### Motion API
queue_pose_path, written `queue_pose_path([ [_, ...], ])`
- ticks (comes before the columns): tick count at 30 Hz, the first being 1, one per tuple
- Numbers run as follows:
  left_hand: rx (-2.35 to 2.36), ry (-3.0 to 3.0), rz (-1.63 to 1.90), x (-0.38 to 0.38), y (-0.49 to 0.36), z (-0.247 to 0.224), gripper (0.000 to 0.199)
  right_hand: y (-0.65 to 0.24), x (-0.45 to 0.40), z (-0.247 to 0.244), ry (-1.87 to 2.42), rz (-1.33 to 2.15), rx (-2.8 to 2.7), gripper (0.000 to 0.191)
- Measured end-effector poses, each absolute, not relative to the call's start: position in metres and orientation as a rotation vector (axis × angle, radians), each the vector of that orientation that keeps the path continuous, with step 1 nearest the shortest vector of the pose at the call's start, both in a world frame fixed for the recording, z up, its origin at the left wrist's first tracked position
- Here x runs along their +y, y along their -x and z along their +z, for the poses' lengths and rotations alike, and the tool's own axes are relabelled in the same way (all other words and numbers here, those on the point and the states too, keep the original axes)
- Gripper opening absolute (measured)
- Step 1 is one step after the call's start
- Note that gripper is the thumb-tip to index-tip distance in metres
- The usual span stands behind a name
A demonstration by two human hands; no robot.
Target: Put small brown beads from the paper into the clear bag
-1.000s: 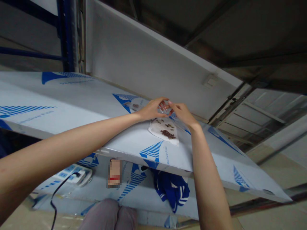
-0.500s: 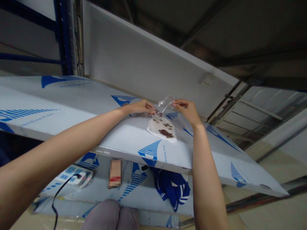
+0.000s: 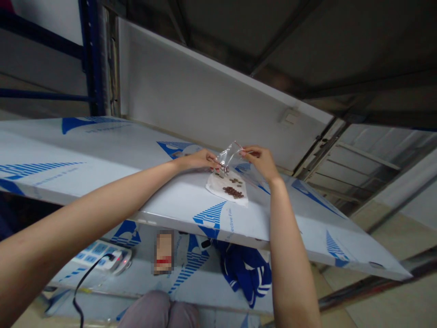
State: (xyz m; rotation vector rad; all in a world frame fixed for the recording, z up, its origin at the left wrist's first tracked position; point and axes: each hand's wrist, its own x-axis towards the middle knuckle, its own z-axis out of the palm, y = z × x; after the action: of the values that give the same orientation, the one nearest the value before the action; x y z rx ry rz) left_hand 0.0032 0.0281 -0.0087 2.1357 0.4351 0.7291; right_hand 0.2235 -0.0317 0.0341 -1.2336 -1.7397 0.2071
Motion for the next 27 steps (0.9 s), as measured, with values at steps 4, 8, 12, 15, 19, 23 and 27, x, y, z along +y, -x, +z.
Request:
queue_pose_path([
  [4,0.449,-2.130,0.735,0.028,-0.006,-0.009,0.024,-0.224,-0.030,0.033,1.196,0.148,-1.729,0.018],
  [8,0.460,-2.141,0.718,0.029,-0.007,-0.011,0.028,-0.226,-0.029,0.030,1.196,0.297,-1.699,0.024],
  [12,0.462,-2.143,0.723,0.034,-0.009,-0.015,0.036,-0.225,-0.028,0.030,1.189,0.323,-1.721,0.024],
  [15,0.462,-2.083,0.761,0.035,-0.012,-0.016,0.039,-0.224,-0.028,0.030,1.202,0.350,-1.743,0.024],
  [19,0.530,-2.016,0.909,0.035,-0.015,-0.013,0.039,-0.221,-0.028,0.029,1.192,0.331,-1.817,0.022],
  [23,0.570,-2.057,0.927,0.036,-0.016,-0.011,0.031,-0.219,-0.030,0.029,1.212,0.334,-1.842,0.018],
  [27,0.578,-2.068,0.930,0.035,-0.016,-0.011,0.028,-0.219,-0.031,0.029,1.234,0.311,-1.854,0.014],
])
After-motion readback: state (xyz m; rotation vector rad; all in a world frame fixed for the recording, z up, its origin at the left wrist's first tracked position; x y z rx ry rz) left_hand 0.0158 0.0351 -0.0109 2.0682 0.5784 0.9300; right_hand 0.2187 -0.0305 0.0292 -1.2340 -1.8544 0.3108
